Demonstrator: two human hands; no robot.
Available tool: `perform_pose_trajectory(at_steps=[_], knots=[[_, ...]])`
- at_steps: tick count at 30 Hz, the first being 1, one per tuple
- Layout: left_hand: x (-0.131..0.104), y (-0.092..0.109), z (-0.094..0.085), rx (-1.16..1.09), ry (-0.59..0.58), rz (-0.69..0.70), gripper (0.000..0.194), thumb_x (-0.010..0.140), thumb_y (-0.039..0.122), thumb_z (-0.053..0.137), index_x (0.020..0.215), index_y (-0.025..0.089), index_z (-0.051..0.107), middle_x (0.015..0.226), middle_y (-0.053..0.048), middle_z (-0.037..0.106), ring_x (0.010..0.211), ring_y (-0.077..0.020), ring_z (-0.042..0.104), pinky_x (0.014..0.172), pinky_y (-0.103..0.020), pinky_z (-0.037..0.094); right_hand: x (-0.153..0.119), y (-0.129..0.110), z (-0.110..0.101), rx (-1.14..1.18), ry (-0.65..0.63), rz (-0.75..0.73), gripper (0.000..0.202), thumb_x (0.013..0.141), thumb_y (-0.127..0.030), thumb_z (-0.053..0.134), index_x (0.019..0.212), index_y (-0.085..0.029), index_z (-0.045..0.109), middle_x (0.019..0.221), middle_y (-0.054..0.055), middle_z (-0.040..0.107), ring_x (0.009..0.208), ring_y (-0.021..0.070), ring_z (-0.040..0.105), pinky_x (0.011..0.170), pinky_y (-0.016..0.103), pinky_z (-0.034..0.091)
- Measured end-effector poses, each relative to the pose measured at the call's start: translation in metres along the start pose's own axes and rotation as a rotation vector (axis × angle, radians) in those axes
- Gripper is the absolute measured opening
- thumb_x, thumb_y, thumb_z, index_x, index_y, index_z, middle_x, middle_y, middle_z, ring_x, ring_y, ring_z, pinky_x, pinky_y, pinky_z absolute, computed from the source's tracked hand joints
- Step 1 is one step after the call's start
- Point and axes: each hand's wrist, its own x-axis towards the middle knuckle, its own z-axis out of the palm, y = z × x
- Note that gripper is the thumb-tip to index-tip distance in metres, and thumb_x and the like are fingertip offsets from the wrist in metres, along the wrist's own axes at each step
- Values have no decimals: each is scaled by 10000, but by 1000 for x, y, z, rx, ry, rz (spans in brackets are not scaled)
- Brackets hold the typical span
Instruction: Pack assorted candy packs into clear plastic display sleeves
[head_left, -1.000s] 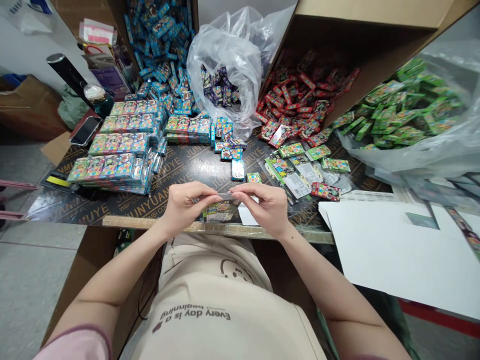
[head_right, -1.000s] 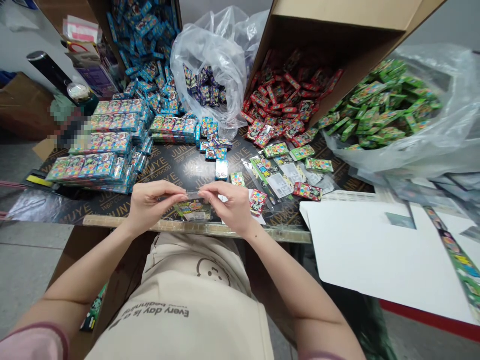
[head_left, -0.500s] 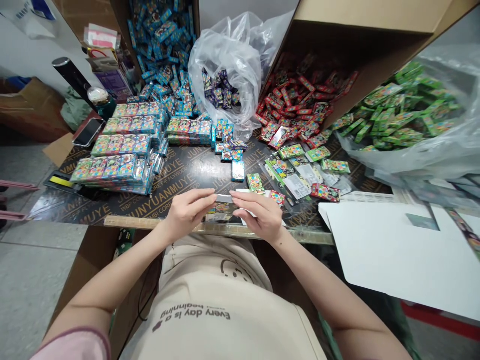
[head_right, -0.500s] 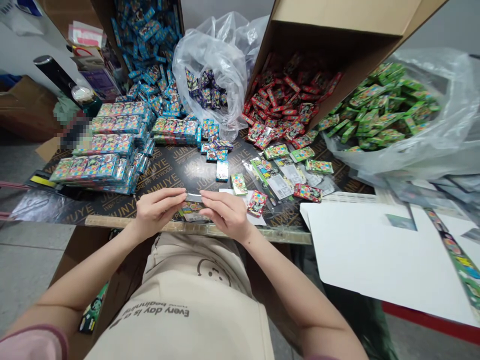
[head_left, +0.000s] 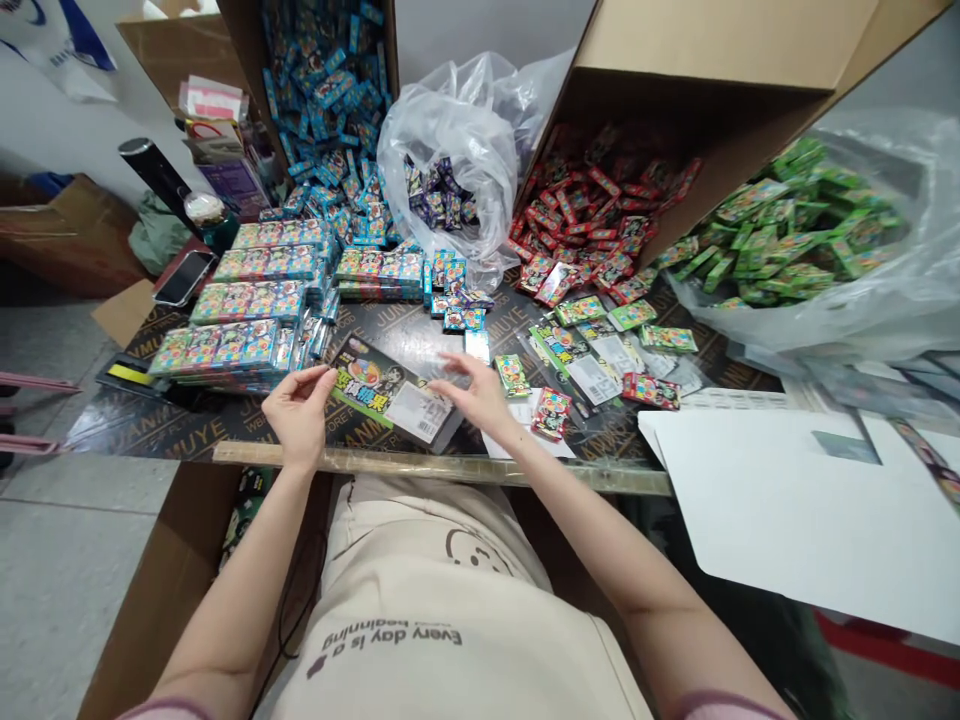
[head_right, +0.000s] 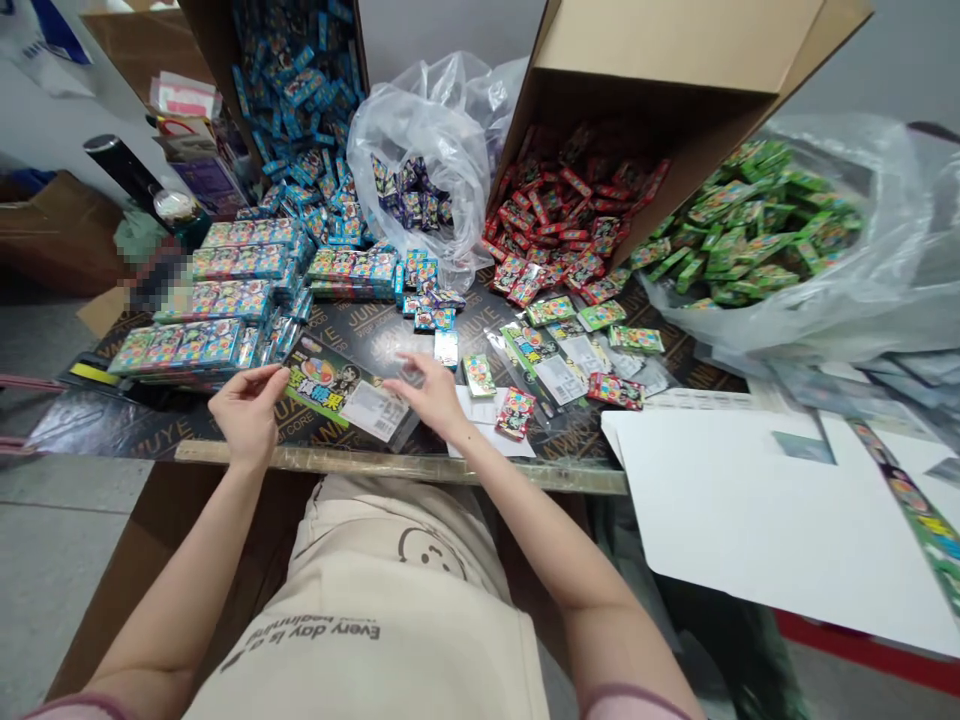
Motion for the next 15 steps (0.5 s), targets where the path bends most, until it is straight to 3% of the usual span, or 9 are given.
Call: perform_pose_trajectory(at_steps=[3, 6, 8, 10, 12, 15], knots=[[-12, -26, -16, 316, -62, 39, 351, 728, 308, 723, 1045, 162, 687, 954, -77, 657, 868, -204, 659, 789, -353, 564, 34, 20, -26, -406, 102, 37, 654, 715, -416, 723, 1306, -195, 552, 1301, 186, 553, 1210, 348, 484, 993, 519, 373], [-26, -35, -20, 545, -186, 251, 348, 759, 261, 681, 1102, 208, 674, 1162, -124, 586, 1128, -286, 572, 981, -459, 476, 54, 41, -48, -683, -182, 70, 809, 637, -247, 722, 1400, -219, 454, 1430, 193, 429, 1350, 408, 313, 1045, 602, 246], [-32, -33, -11, 513, -381, 345, 295, 780, 228, 650, 1072, 218, 682, 1191, -125, 592, 1175, -295, 548, 1015, -484, 447, 58, 50, -55, -763, -362, 39, 857, 604, -204, 700, 1416, -239, 428, 1427, 181, 421, 1352, 406, 298, 1057, 618, 190], [-34, -26, 4, 407, -569, 364, 256, 785, 213, 637, 1035, 218, 691, 1185, -116, 620, 1163, -284, 564, 1009, -493, 452, 59, 54, -56, -803, -401, 12, 832, 620, -228, 681, 1411, -231, 427, 1350, 184, 468, 1284, 390, 372, 1054, 607, 180], [-34, -17, 23, 292, -678, 311, 239, 789, 214, 637, 1021, 214, 697, 1182, -110, 642, 1147, -272, 582, 1010, -500, 449, 59, 52, -55, -804, -395, -11, 784, 638, -250, 666, 1390, -212, 447, 1233, 172, 518, 1181, 361, 454, 1041, 581, 205], [-35, -3, 47, 125, -749, 149, 250, 791, 257, 663, 1032, 198, 698, 1174, -116, 663, 1132, -256, 603, 1023, -483, 439, 55, 44, -55, -659, -381, -12, 764, 621, -261, 683, 1354, -210, 474, 1111, 125, 540, 1060, 315, 510, 995, 526, 302]])
